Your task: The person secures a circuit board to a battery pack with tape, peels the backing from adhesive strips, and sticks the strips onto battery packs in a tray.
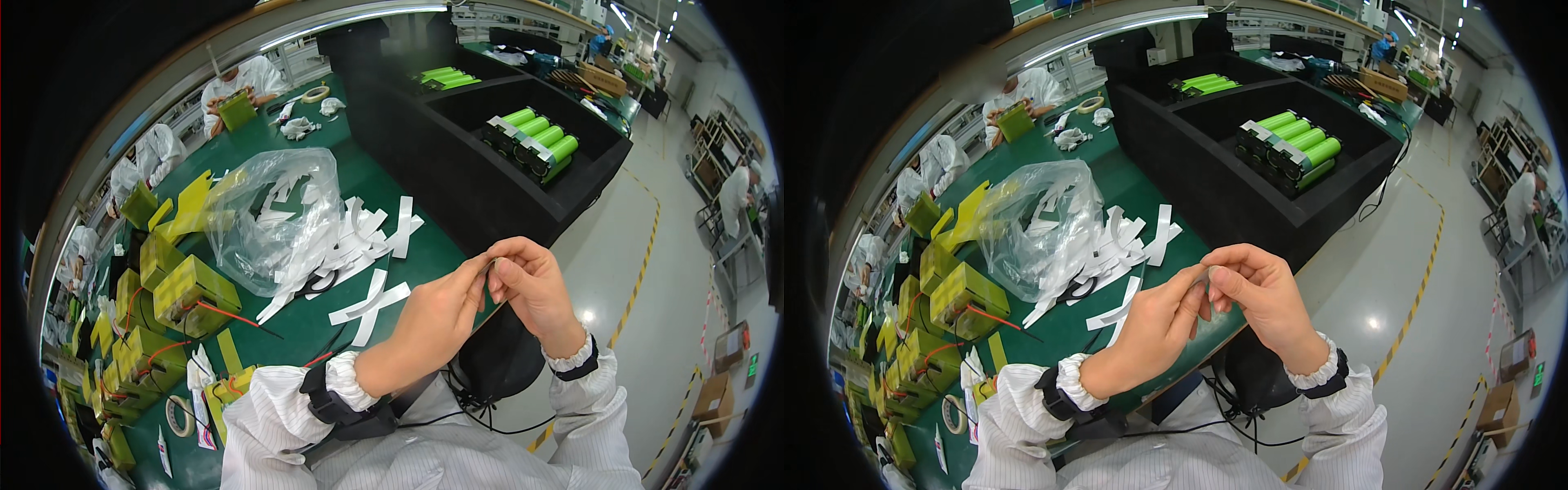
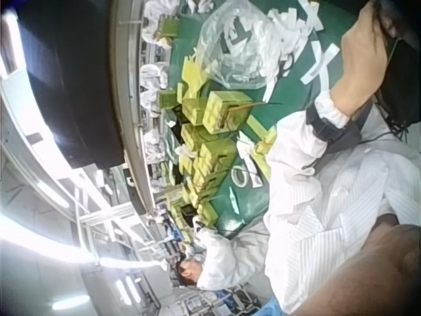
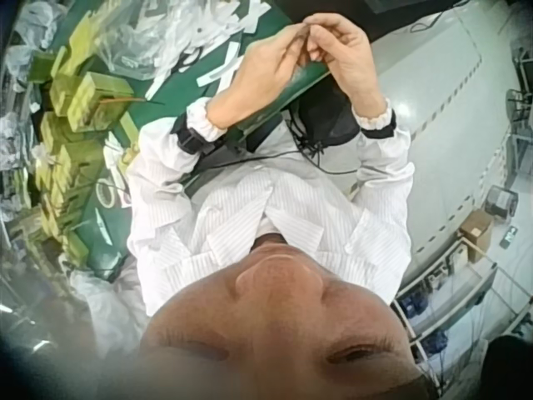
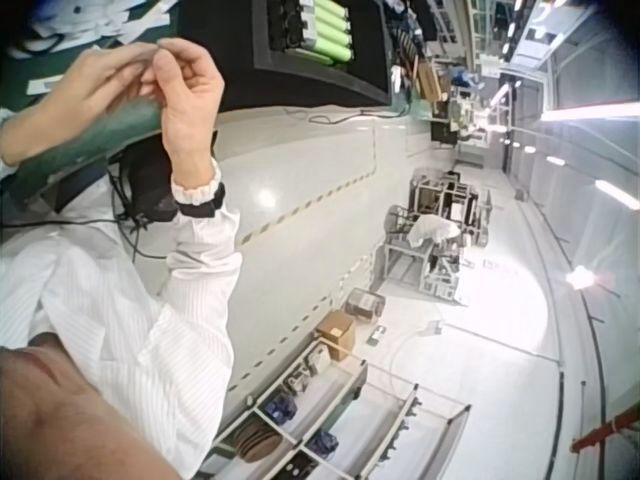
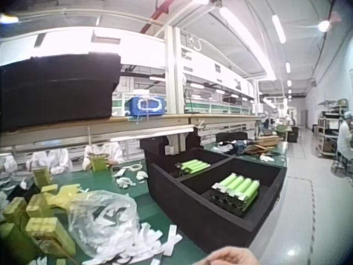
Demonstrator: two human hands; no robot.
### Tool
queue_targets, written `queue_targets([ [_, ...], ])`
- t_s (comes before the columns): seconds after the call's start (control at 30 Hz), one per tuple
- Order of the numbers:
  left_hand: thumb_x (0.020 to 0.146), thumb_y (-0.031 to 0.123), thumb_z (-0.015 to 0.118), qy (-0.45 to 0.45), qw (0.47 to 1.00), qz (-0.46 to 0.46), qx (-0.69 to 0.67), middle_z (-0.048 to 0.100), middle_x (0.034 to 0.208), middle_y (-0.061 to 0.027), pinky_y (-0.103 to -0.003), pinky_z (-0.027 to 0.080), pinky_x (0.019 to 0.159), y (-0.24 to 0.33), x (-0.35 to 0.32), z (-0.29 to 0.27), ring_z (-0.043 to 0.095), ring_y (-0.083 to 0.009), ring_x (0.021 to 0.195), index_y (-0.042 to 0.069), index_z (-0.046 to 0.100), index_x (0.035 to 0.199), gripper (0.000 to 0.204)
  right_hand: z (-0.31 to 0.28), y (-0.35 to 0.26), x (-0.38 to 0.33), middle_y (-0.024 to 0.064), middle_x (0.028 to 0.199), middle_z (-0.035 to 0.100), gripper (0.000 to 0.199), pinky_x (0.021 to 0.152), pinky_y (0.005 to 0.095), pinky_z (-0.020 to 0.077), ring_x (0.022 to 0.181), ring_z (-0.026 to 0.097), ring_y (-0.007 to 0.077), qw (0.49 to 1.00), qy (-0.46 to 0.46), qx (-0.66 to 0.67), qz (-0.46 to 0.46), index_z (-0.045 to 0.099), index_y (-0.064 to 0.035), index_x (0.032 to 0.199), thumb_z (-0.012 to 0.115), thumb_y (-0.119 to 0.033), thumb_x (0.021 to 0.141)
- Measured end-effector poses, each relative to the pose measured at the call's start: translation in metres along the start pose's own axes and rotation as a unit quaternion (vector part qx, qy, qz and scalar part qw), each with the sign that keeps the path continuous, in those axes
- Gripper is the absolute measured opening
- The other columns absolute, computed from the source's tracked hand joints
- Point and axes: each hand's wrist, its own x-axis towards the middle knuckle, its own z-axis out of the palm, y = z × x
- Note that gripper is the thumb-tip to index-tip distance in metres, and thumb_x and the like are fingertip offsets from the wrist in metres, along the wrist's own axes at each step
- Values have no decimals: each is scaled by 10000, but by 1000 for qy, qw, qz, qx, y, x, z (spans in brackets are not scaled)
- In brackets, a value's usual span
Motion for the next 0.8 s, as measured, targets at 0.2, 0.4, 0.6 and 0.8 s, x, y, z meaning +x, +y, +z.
queue_targets([
  [0.2,851,91,440,-1,1000,-4,7,570,756,-178,-357,443,544,-1,1,0,566,-334,653,7,482,1082,249,-2,2,1,31,716,573,178,567,185,440,596,523,66,1000,2,2,8,558,8,970,560,-87,820],
  [0.4,863,75,423,2,1000,20,11,558,698,-125,-292,414,482,-4,1,2,530,-228,556,-12,469,1099,256,-2,0,0,32,715,573,177,562,186,441,596,527,70,1000,0,4,8,556,9,970,558,-89,822],
  [0.6,864,45,416,18,996,77,37,546,647,-82,-237,383,435,-7,1,3,492,-136,464,-31,458,1112,263,-5,2,0,35,713,572,173,561,189,441,598,530,77,1000,-10,11,7,553,9,968,554,-88,824],
  [0.8,834,38,446,12,997,63,34,569,734,-119,-291,420,486,-3,2,3,534,-228,569,-18,475,1090,264,-6,2,-1,36,705,570,166,558,192,442,597,532,81,1000,-8,12,-3,553,8,961,553,-86,824],
])
